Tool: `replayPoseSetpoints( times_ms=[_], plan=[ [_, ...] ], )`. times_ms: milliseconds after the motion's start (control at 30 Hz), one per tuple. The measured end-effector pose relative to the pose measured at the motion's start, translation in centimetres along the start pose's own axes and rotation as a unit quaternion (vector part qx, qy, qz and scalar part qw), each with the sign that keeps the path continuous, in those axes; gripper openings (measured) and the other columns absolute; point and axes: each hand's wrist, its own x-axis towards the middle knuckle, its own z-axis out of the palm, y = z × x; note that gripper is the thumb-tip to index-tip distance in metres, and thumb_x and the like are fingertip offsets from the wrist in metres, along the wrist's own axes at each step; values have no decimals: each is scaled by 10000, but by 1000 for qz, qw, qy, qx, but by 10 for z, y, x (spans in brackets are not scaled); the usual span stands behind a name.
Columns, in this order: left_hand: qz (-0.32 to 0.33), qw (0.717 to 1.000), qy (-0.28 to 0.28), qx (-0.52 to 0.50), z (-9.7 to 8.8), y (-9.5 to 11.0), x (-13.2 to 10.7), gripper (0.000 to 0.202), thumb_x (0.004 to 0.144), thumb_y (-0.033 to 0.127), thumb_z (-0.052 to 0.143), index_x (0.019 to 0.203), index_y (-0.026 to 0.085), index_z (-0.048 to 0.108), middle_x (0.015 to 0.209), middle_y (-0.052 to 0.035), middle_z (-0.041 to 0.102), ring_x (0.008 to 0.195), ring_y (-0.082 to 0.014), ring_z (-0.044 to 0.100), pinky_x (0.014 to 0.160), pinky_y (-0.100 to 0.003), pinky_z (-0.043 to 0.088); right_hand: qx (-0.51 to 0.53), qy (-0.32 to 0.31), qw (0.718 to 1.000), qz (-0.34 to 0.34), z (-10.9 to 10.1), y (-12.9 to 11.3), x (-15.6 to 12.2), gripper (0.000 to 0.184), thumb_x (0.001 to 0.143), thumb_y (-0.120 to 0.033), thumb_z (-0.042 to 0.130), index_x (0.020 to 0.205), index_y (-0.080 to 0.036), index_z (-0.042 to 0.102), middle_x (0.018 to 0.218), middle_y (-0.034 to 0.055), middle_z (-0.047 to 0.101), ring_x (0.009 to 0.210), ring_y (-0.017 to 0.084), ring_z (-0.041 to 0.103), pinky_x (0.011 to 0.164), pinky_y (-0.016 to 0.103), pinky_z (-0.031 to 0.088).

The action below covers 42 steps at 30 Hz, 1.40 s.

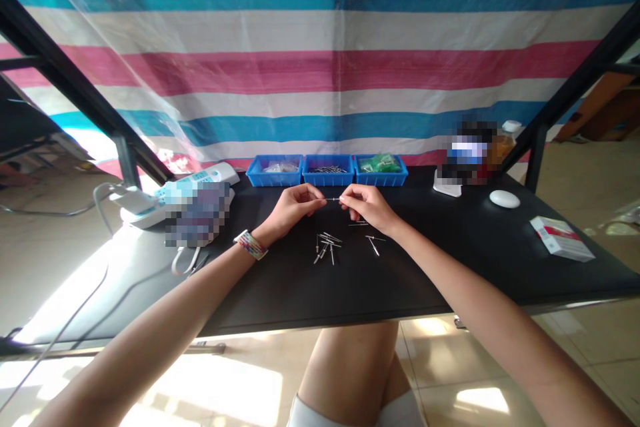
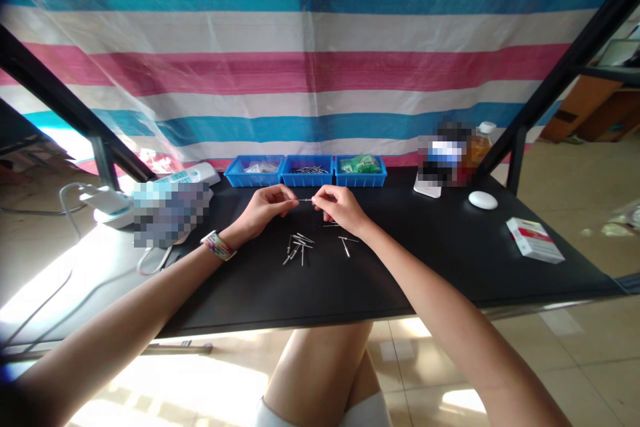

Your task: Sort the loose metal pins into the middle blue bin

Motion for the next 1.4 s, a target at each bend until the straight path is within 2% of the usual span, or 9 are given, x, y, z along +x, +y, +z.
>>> replayPoseSetpoints(
  times_ms=[67, 167, 267, 367, 567, 767, 967, 1167, 1400],
  plan=[
    [-3, 1000, -6, -7, 0, 1, -1, 382, 714, 425, 902, 862, 166, 663, 696, 26, 600, 566, -91, 499, 543, -226, 374, -1, 4, 1000, -5, 0, -2, -1, 370, 810, -547, 775, 798, -193, 667, 768, 17, 693, 521, 113, 571, 478, 240, 444],
    [-14, 999, -24, -29, -2, 0, -1, 351, 792, 445, 838, 903, 175, 644, 663, 36, 577, 540, -97, 499, 535, -231, 377, 0, 20, 1000, -19, 1, -6, -3, 353, 790, -527, 803, 790, -199, 672, 745, 4, 662, 543, 121, 574, 498, 250, 451],
    [-34, 997, -45, -46, -5, -4, 0, 350, 898, 511, 712, 860, 168, 650, 653, 13, 578, 543, -113, 510, 535, -247, 390, 6, 38, 999, -33, 2, -8, -4, 337, 776, -507, 823, 791, -202, 680, 746, 0, 659, 554, 124, 578, 517, 259, 468],
    [-50, 997, -55, -34, -5, -6, 1, 425, 927, 561, 661, 791, 158, 668, 617, -2, 565, 542, -121, 501, 539, -259, 389, -4, 43, 998, -44, 2, -7, -6, 310, 783, -487, 821, 796, -206, 692, 727, 2, 668, 556, 132, 590, 532, 268, 485],
    [-50, 998, -49, -9, -3, -3, 1, 388, 859, 527, 734, 731, 168, 658, 589, 3, 554, 547, -126, 486, 557, -264, 383, -55, 41, 996, -60, 3, -1, -6, 262, 820, -462, 789, 816, -213, 705, 631, -4, 661, 554, 165, 639, 534, 274, 482],
    [-46, 998, -49, 0, -3, -2, 0, 387, 828, 521, 777, 741, 164, 655, 612, 7, 571, 555, -116, 493, 565, -254, 376, -61, 41, 996, -57, 3, 0, -6, 257, 826, -462, 786, 834, -216, 708, 633, -5, 659, 553, 167, 641, 533, 276, 490],
    [-20, 999, -33, 21, -2, -3, 1, 397, 833, 533, 806, 799, 158, 678, 604, 24, 558, 545, -98, 462, 551, -239, 334, 8, 39, 998, -46, 3, 2, -2, 289, 791, -451, 818, 899, -205, 709, 846, 18, 706, 560, 125, 622, 498, 254, 494],
    [-15, 1000, -6, 0, -1, -1, 1, 375, 769, 485, 872, 825, 155, 702, 678, 20, 583, 555, -84, 468, 532, -230, 320, 70, 45, 996, -14, 3, 0, 1, 369, 731, -495, 863, 838, -190, 684, 747, -8, 657, 504, 107, 586, 458, 245, 494],
    [-17, 1000, 0, -11, 0, 0, 2, 366, 719, 443, 910, 811, 149, 711, 702, 10, 609, 566, -83, 481, 530, -224, 342, 109, 38, 993, 8, 6, 0, 0, 339, 702, -443, 871, 816, -182, 687, 700, -24, 655, 493, 101, 584, 447, 228, 497]
  ],
)
